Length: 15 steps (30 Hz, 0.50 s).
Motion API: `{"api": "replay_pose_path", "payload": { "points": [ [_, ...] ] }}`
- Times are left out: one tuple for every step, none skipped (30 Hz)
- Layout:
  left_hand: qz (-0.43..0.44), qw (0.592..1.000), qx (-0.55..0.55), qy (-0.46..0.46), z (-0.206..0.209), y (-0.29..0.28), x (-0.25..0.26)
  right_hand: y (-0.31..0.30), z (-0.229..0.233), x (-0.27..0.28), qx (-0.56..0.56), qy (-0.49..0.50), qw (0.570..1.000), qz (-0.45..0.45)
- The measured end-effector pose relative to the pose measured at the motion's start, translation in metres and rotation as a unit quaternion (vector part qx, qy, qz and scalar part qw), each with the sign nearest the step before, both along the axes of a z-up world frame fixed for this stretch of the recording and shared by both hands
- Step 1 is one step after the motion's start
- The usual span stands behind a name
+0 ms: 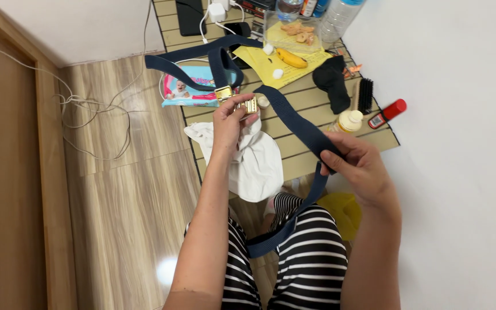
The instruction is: The person sits on the floor and cleans a gold-colored metal buckle using a white cloth and a liquid from a small bottle. They repeatedly wipe the buckle, apply more liquid, and continue wiping until the buckle is reattached to a dark strap.
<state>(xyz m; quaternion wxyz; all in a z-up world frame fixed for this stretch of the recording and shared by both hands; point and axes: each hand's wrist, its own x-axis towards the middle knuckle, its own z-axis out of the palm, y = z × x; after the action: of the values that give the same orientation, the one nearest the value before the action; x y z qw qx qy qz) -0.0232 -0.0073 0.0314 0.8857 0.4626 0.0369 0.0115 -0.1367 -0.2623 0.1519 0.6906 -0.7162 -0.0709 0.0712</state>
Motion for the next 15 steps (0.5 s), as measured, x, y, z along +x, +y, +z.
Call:
{"api": "replay_pose_path", "payload": {
  "points": [
    [-0.021,1.0,-0.002,0.0,0.005,-0.003,-0.005,-0.006,-0.004,-0.006,0.01,-0.002,1.0,-0.003],
    [-0.043,0.999,-0.007,0.005,0.01,-0.007,-0.012,-0.011,-0.008,-0.012,0.001,0.008,1.0,0.002],
    [-0.066,0.998,-0.013,0.01,0.014,-0.011,-0.021,-0.017,-0.011,-0.018,-0.008,0.017,1.0,0.008],
    [-0.088,0.996,-0.018,0.015,0.019,-0.016,-0.03,-0.023,-0.013,-0.024,-0.017,0.026,0.999,0.013],
    [-0.095,0.995,-0.021,0.027,0.022,-0.023,-0.04,-0.028,-0.016,-0.031,-0.022,0.035,0.999,0.023],
    [-0.103,0.994,-0.023,0.04,0.025,-0.033,-0.05,-0.031,-0.018,-0.038,-0.027,0.044,0.998,0.032],
    [-0.108,0.993,-0.024,0.05,0.029,-0.04,-0.059,-0.033,-0.019,-0.043,-0.031,0.051,0.997,0.043],
    [-0.12,0.992,-0.012,0.045,0.032,-0.046,-0.068,-0.033,-0.02,-0.05,-0.061,0.068,0.995,0.037],
    [-0.133,0.99,-0.001,0.039,0.035,-0.054,-0.076,-0.033,-0.021,-0.057,-0.091,0.085,0.992,0.03],
    [-0.146,0.989,0.011,0.034,0.037,-0.06,-0.082,-0.035,-0.021,-0.063,-0.12,0.102,0.987,0.022],
    [-0.15,0.988,0.021,0.028,0.039,-0.066,-0.089,-0.038,-0.021,-0.07,-0.119,0.095,0.988,0.021],
    [-0.154,0.987,0.031,0.023,0.04,-0.071,-0.094,-0.04,-0.021,-0.075,-0.118,0.088,0.989,0.02],
    [-0.157,0.987,0.04,0.019,0.041,-0.074,-0.099,-0.042,-0.021,-0.08,-0.116,0.081,0.99,0.02],
    [-0.163,0.986,0.028,0.02,0.043,-0.077,-0.103,-0.046,-0.02,-0.084,-0.109,0.073,0.991,0.013],
    [-0.168,0.985,0.016,0.02,0.045,-0.079,-0.104,-0.051,-0.02,-0.085,-0.101,0.063,0.993,0.007]
  ]
}}
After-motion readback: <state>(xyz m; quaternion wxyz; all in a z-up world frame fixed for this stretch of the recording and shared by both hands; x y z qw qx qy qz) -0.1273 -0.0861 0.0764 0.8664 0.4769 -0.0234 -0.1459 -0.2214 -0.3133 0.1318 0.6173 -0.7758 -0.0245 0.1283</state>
